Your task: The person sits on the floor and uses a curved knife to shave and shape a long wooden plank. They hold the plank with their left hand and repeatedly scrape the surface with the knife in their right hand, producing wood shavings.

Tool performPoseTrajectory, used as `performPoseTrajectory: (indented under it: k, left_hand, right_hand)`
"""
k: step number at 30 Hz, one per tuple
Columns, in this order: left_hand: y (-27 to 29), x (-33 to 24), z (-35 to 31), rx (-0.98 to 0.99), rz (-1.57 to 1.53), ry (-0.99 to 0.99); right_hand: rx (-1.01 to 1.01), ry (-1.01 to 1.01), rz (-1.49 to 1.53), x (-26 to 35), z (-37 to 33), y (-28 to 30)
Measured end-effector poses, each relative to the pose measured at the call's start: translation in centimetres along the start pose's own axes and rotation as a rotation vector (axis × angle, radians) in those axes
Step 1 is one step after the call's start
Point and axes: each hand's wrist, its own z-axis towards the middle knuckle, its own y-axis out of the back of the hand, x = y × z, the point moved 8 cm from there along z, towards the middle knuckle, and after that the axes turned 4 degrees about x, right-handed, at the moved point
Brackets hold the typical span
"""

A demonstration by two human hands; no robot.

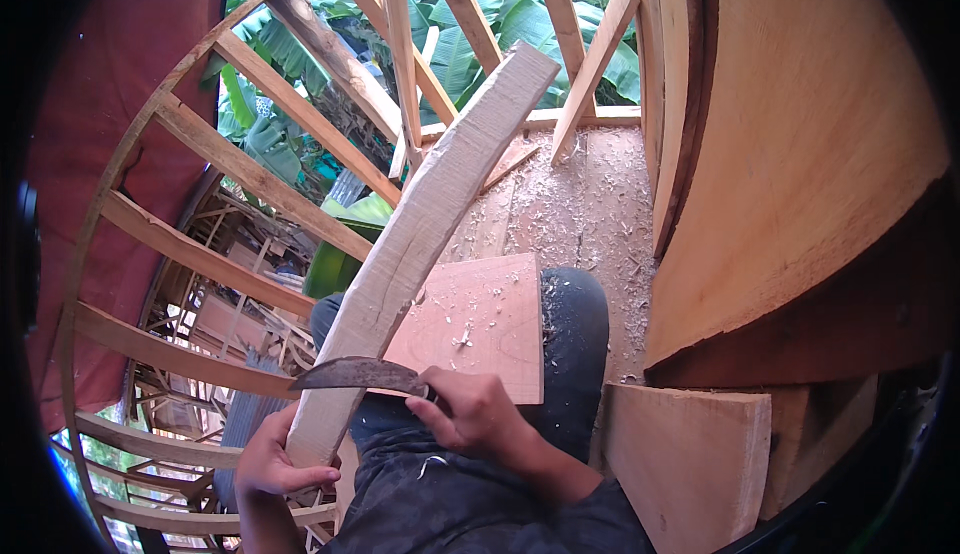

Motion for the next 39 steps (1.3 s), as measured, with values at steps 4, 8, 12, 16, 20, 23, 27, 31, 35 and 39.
performPoseTrajectory:
  k: [4, 8, 12, 16, 20, 23, 27, 31, 35, 39]
  left_hand:
    - [0.1, -1.4, -0.4, 0.009, 0.222, -0.056]
    - [0.7, -2.4, -0.9, 0.061, 0.242, -0.066]
    - [1.0, -1.5, -0.7, 0.047, 0.199, 0.044]
    - [1.0, -1.4, -2.0, 0.151, 0.269, -0.001]
    - [0.4, -1.0, -1.4, 0.171, 0.205, 0.021]
    - [0.4, -1.3, -1.4, 0.158, 0.152, 0.032]
    - [0.0, -0.7, -1.2, 0.138, 0.117, 0.095]
    - [-0.2, -1.9, -1.4, 0.172, 0.230, -0.018]
    - [-0.2, -1.0, -0.2, 0.111, 0.070, 0.119]
    - [-0.5, -1.5, -1.0, 0.203, 0.244, -0.100]
  right_hand:
    - [-0.170, -0.204, -0.116, -3.3, 0.2, 1.9]
    - [-0.101, -0.025, -0.105, -1.7, -0.4, -0.3]
    - [-0.138, -0.128, -0.151, -3.8, 0.0, 0.4]
    - [-0.086, -0.041, -0.123, -2.1, -0.6, -0.7]
    - [-0.126, -0.165, -0.180, -3.8, -1.6, -0.1]
    - [-0.101, -0.011, -0.208, -2.2, -1.7, -1.2]
    - [-0.187, -0.246, -0.218, -4.7, -2.0, 1.0]
    - [-0.233, -0.164, -0.252, -4.7, -2.3, 1.9]
    - [-0.165, -0.076, -0.237, -2.8, -1.7, 0.0]
    - [-0.182, -0.189, -0.325, -4.7, -2.6, 1.0]
